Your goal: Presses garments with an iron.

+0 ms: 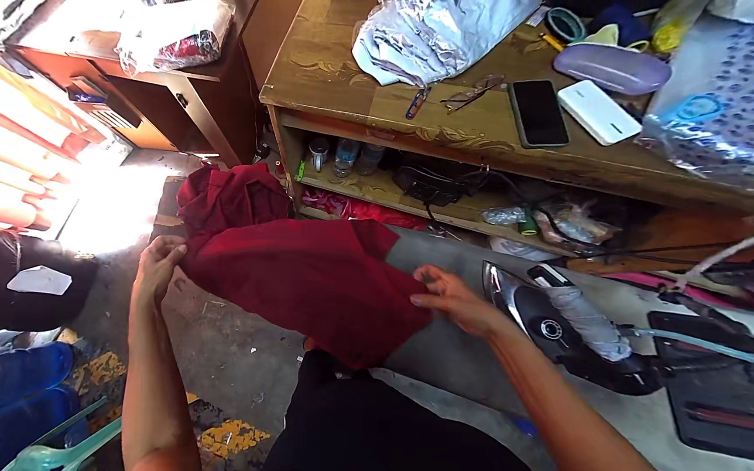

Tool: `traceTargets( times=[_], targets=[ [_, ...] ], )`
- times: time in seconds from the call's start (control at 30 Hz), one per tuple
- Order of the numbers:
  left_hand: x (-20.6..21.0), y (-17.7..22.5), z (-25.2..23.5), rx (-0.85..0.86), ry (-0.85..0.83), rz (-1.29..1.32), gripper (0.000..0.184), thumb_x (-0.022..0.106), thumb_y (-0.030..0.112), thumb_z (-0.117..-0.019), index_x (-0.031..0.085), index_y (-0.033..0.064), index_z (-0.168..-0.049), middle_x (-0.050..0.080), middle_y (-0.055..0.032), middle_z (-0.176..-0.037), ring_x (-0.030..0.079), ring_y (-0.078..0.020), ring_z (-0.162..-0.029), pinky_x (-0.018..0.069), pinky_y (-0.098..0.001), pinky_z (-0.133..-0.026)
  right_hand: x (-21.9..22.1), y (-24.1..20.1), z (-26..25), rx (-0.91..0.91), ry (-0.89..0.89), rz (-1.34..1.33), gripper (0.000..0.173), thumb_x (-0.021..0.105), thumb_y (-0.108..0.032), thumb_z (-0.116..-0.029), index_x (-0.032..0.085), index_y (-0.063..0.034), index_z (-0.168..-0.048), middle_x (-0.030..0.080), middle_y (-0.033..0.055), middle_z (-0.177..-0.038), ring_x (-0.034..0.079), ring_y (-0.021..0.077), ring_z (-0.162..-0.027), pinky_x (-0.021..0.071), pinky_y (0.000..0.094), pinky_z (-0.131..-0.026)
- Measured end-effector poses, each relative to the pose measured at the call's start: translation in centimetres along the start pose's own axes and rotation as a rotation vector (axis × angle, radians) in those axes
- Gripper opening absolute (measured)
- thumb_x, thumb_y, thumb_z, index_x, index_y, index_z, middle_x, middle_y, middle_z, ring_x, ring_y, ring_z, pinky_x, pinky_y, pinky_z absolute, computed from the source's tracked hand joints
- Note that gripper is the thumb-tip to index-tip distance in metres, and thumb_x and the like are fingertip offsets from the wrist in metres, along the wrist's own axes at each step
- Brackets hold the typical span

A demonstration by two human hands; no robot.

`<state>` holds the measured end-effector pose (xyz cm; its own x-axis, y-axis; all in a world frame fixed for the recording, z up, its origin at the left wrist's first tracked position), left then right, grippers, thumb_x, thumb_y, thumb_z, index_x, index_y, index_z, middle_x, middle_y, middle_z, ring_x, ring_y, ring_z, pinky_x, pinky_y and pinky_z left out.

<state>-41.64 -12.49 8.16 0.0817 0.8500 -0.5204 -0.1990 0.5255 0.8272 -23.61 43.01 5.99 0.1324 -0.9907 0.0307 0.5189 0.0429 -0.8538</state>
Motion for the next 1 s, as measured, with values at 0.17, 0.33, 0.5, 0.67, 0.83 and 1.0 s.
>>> traceTargets(
  times=[0.17,0.33,0.5,0.67,0.83,1.0],
  targets=[
    [3.6,-3.8,1.5,-0.083,0.119,-0.214,0.032,0.064,0.013,-0.0978,0.061,-0.0036,-0.124,0.071,-0.0181,-0.107,0.07,-0.0264,-0.098,0.0556,-0.0476,-0.091,-1.4,3.1,-0.5,0.09,0.086,0.222,0.05,0.077,-0.005,-0.0867,0.05,-0.003,-0.129,0.073,0.0082,-0.095,0.07,0.0131,-0.079,0.0587,0.0309,-0.072],
    [8.4,-2.3,2.9,0.069,0.488,-0.402,0.038,0.061,0.016,-0.0973,0.063,-0.0053,-0.129,0.061,-0.0303,-0.13,0.057,-0.0445,-0.125,0.044,-0.053,-0.109,-1.5,3.2,-3.7,0.113,0.138,0.152,0.051,0.074,-0.007,-0.092,0.048,-0.0025,-0.135,0.071,0.0101,-0.095,0.071,0.0163,-0.072,0.0607,0.0326,-0.064],
    [17.3,3.6,7.8,0.39,0.295,-0.582,0.042,0.052,0.027,-0.1021,0.065,0.0023,-0.134,0.052,-0.0251,-0.148,0.041,-0.0448,-0.145,0.0323,-0.061,-0.118,-3.2,1.8,-2.1,0.054,0.16,0.573,0.047,0.071,-0.007,-0.0941,0.052,-0.0019,-0.136,0.072,0.0137,-0.098,0.071,0.0201,-0.076,0.0605,0.0377,-0.072],
    [33.6,7.0,16.5,0.718,-0.291,-0.578,0.06,0.06,0.052,-0.0971,0.054,0.0241,-0.15,0.04,-0.008,-0.163,0.029,-0.0339,-0.154,0.0195,-0.0687,-0.122,-6.7,-3.9,3.5,-0.372,0.395,1.039,0.032,0.064,-0.022,-0.0992,0.067,-0.0025,-0.124,0.068,0.0211,-0.119,0.068,0.0372,-0.106,0.055,0.0567,-0.093],
    [35.3,9.0,16.3,0.685,-0.446,-0.41,0.061,0.055,0.056,-0.0989,0.052,0.0244,-0.151,0.038,-0.0086,-0.165,0.025,-0.0314,-0.156,0.0142,-0.0658,-0.124,-15.8,-3.7,8.9,-0.067,0.382,1.291,0.08,0.07,-0.059,-0.0896,0.055,-0.002,-0.145,0.053,0.0364,-0.139,0.048,0.0617,-0.127,0.0363,0.0795,-0.101],
    [24.1,7.6,12.4,0.589,0.091,-0.333,0.036,0.051,0.029,-0.1038,0.07,0.0103,-0.128,0.062,-0.0117,-0.142,0.05,-0.0336,-0.14,0.0352,-0.0575,-0.118,-17.8,0.7,10.4,-0.01,0.335,1.054,0.084,0.06,-0.057,-0.092,0.039,-0.0087,-0.157,0.061,0.0356,-0.13,0.062,0.0548,-0.115,0.0434,0.075,-0.096]
  ],
)
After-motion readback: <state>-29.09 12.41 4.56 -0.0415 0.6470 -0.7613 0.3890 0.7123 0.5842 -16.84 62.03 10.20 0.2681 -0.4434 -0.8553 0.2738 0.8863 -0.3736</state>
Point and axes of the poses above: each hand's wrist, its own z-axis away from the middle knuckle, its own x-axis out of the palm, y = z × x, the point moved 4 cm from there along -z, towards the middle knuckle
